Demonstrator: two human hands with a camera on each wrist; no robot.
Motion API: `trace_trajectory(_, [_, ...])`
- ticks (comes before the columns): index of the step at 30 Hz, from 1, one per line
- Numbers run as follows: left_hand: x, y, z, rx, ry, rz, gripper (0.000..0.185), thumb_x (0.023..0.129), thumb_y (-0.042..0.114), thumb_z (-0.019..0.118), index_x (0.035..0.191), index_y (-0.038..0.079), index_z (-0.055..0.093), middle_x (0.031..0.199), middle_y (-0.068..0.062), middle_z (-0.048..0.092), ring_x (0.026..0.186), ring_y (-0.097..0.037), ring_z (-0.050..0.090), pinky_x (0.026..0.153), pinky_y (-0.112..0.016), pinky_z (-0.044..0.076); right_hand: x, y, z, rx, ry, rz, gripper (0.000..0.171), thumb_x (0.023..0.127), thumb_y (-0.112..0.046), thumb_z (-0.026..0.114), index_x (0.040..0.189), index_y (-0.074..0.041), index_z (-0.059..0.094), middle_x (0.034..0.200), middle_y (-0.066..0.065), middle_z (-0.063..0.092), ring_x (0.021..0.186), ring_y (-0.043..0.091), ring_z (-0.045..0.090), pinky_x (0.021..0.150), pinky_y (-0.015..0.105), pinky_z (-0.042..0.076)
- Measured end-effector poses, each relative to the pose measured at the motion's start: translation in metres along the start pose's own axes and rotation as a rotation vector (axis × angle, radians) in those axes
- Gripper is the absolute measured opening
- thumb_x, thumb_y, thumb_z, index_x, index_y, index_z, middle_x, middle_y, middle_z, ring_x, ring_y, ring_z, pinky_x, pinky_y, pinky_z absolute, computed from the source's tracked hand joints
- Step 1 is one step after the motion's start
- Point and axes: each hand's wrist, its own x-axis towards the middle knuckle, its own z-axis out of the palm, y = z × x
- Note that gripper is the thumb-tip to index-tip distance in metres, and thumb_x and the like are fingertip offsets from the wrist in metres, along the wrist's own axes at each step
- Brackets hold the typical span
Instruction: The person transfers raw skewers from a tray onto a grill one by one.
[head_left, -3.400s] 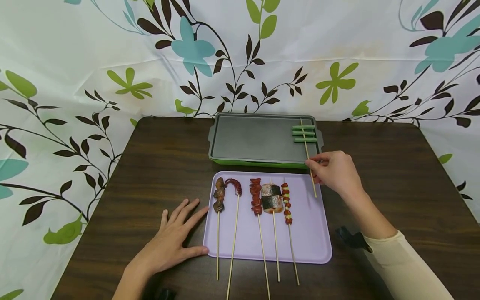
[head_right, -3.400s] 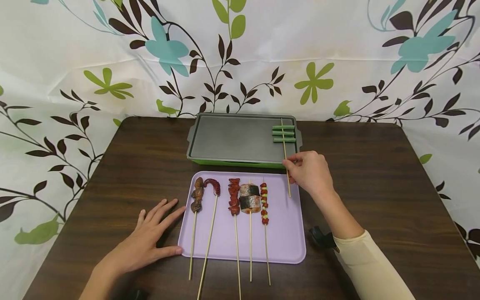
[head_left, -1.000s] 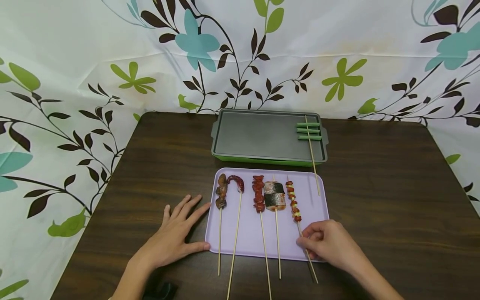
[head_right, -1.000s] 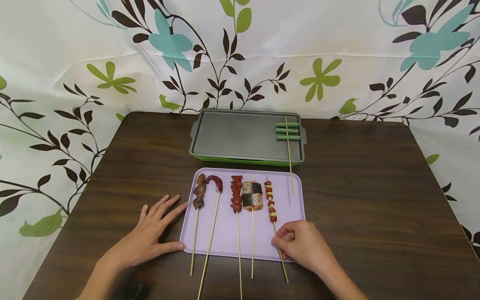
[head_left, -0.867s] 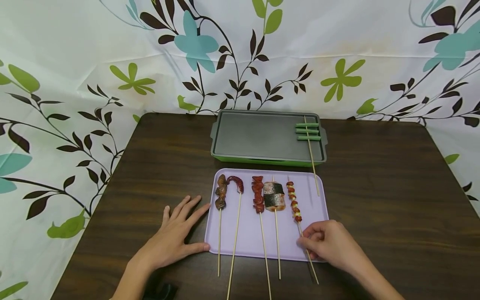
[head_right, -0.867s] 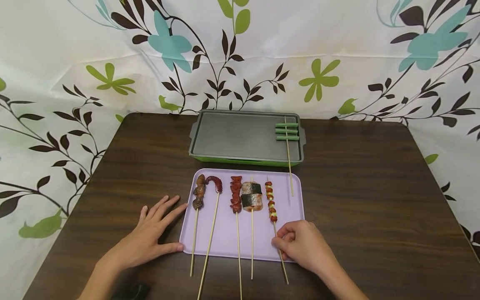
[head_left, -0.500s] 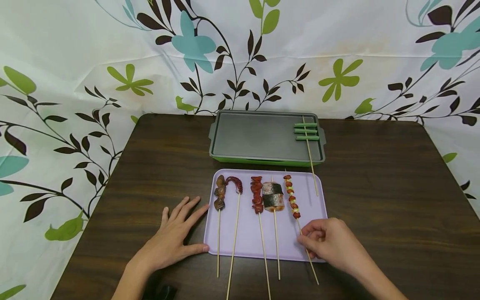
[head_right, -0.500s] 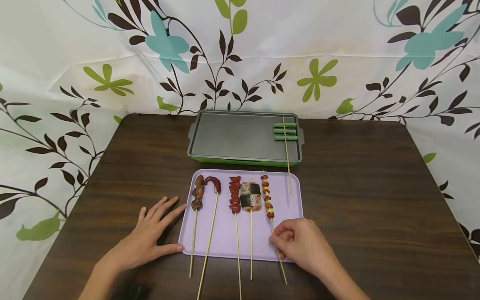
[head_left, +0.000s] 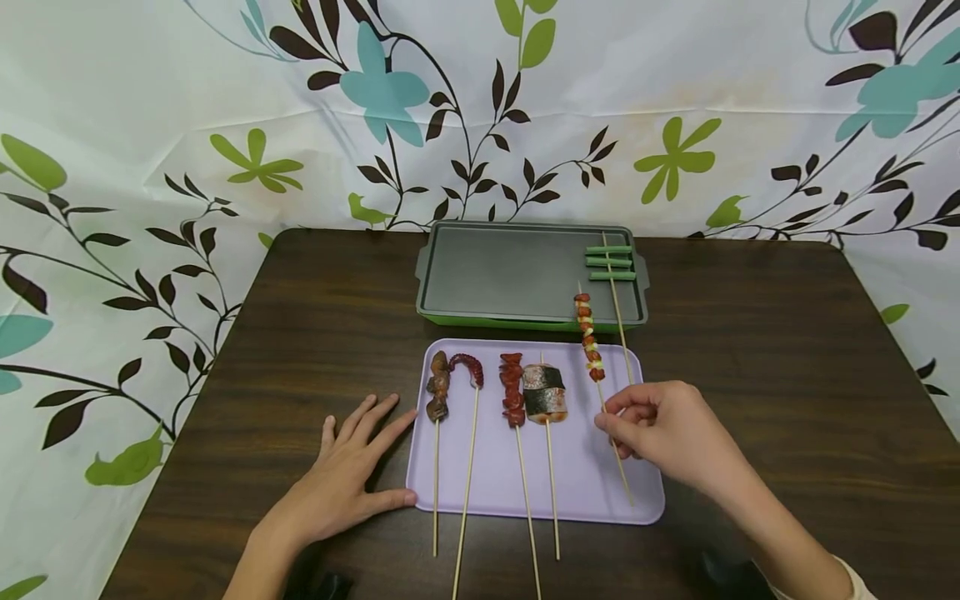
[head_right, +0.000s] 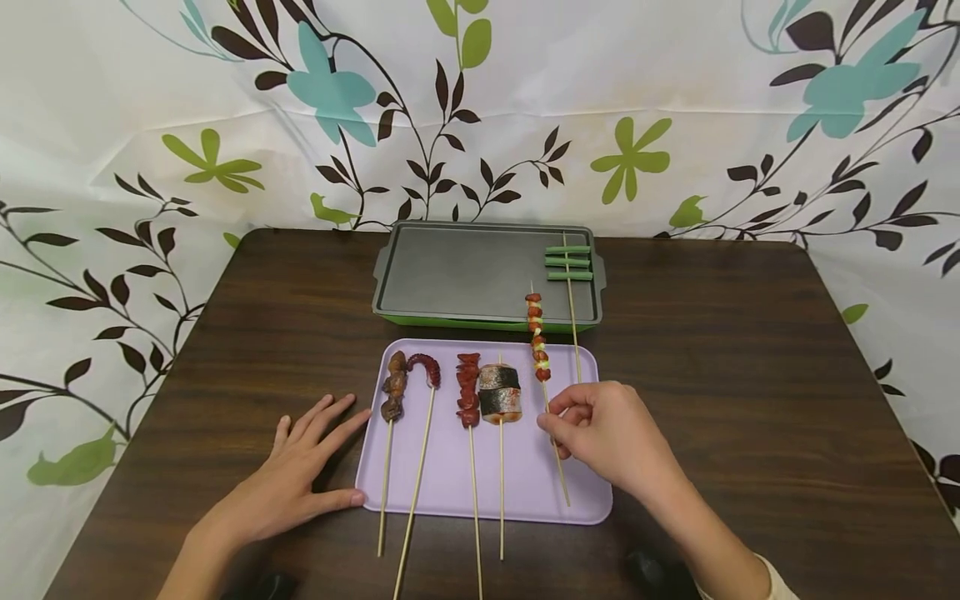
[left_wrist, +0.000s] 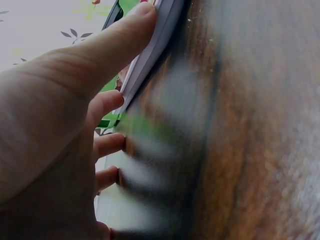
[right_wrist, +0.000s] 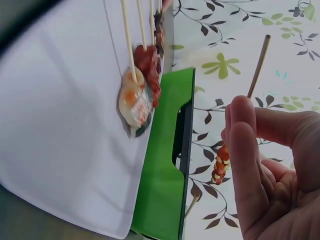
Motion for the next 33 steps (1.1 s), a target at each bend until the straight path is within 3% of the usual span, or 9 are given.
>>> trace_trajectory(12, [0.0, -0.002, 0.004, -0.009, -0.016, -0.021, 0.093, 0.079, 0.066, 0.068, 0.156, 0.031, 0.028, 0.161, -0.006, 0.018, 0.148, -0.037, 0.008, 0.098, -0.08, 0.005, 0.063, 0.001, -0.012, 0.025, 0.004, 0.031, 0.02, 0.088, -0.015, 0.074, 0.088, 0.005, 0.072, 0.062, 0.005, 0.067, 0.061, 0.032, 0.068, 0.054, 0.032, 0.056])
trace_trajectory(18, [0.0, -0.002, 0.004, -0.013, -0.018, -0.021, 0.093, 0.079, 0.065, 0.068, 0.156, 0.031, 0.028, 0.161, -0.006, 0.018, 0.148, -0.036, 0.007, 0.099, -0.08, 0.005, 0.087, 0.001, -0.016, 0.046, -0.004, 0.067, 0.024, 0.09, -0.015, 0.071, 0.092, 0.009, 0.071, 0.066, 0.008, 0.069, 0.061, 0.024, 0.069, 0.056, 0.033, 0.057])
trace_trajectory(26, [0.0, -0.002, 0.004, -0.011, -0.018, -0.023, 0.093, 0.079, 0.065, 0.068, 0.156, 0.032, 0.028, 0.161, -0.005, 0.018, 0.148, -0.036, 0.006, 0.099, -0.079, 0.005, 0.103, -0.001, -0.019, 0.049, -0.012, 0.133, 0.028, 0.091, -0.019, 0.071, 0.097, 0.009, 0.071, 0.068, 0.009, 0.07, 0.063, 0.024, 0.07, 0.059, 0.034, 0.058])
trace_trajectory(33, [0.0, -0.003, 0.005, -0.012, -0.018, -0.021, 0.093, 0.079, 0.066, 0.068, 0.156, 0.032, 0.028, 0.162, -0.005, 0.017, 0.148, -0.035, 0.006, 0.099, -0.079, 0.005, 0.106, -0.002, -0.02, -0.018, 0.007, 0.147, 0.029, 0.09, -0.022, 0.071, 0.094, 0.006, 0.073, 0.066, 0.008, 0.069, 0.062, 0.025, 0.07, 0.059, 0.036, 0.058])
